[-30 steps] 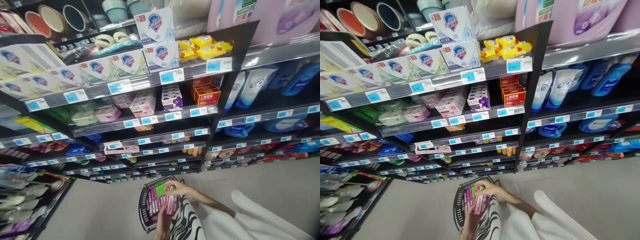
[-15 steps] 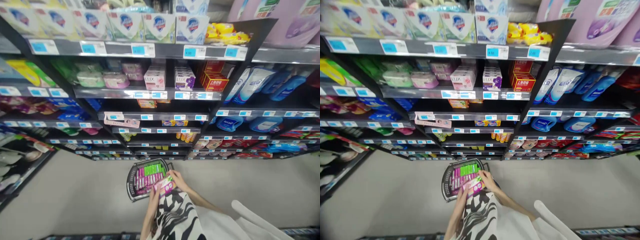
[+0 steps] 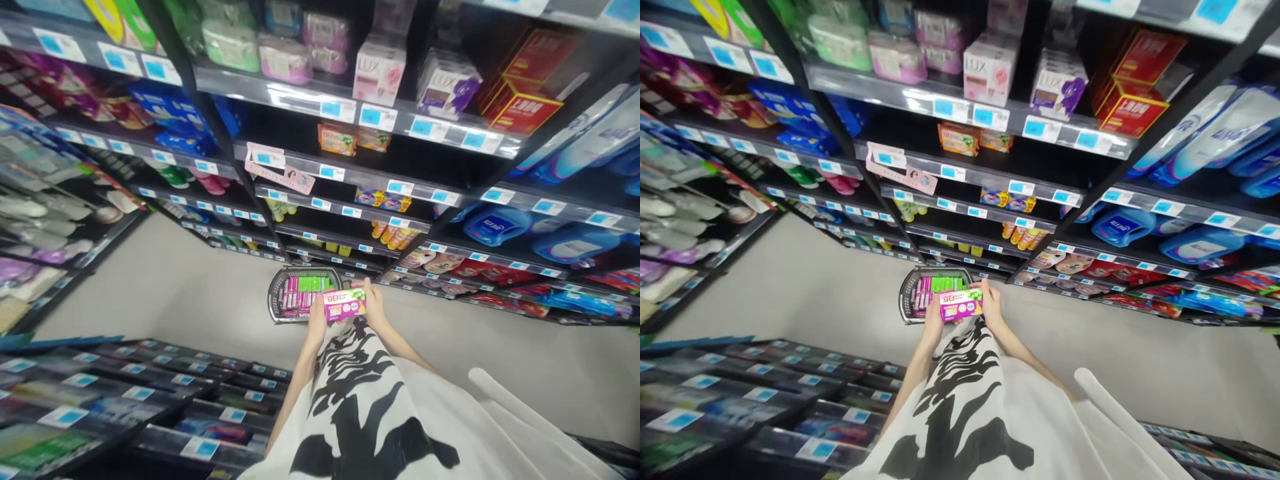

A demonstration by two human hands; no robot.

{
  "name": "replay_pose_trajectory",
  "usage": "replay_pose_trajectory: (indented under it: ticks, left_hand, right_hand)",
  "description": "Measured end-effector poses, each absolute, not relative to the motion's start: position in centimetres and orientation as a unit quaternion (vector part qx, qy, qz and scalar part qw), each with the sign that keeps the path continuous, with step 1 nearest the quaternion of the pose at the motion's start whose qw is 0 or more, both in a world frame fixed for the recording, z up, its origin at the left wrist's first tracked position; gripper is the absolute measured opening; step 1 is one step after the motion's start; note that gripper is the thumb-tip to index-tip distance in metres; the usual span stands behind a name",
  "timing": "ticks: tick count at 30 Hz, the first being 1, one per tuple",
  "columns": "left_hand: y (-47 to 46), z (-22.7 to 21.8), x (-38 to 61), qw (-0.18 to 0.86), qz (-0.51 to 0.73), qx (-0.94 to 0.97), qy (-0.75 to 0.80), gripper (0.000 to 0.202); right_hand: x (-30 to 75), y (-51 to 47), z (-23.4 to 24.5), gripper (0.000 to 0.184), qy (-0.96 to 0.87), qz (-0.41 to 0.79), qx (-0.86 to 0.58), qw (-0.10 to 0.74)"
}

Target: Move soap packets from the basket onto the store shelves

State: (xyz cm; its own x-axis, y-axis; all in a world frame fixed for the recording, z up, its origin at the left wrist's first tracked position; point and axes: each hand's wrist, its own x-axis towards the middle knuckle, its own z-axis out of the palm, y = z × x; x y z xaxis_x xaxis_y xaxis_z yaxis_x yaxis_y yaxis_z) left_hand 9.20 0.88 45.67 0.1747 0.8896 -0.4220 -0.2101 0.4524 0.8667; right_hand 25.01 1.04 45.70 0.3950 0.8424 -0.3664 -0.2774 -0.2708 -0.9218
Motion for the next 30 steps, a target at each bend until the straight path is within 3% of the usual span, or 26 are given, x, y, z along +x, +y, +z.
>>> replay_pose_trajectory:
  ticks: [18,30]
  left_hand:
    - [-1.7,44.1,6.7,0.728,0.409,0.271,0.48,0.085]
    - [-2.9,42.5,7.3,0.728,0.392,0.23,0.513,0.086]
  right_hand:
    - [23.4,-0.8,43.8,0.066,-0.225,0.525,-0.652,0.499]
    - [25.6,-0.5,42.6,0.084,-0.278,0.581,-0.654,0.397]
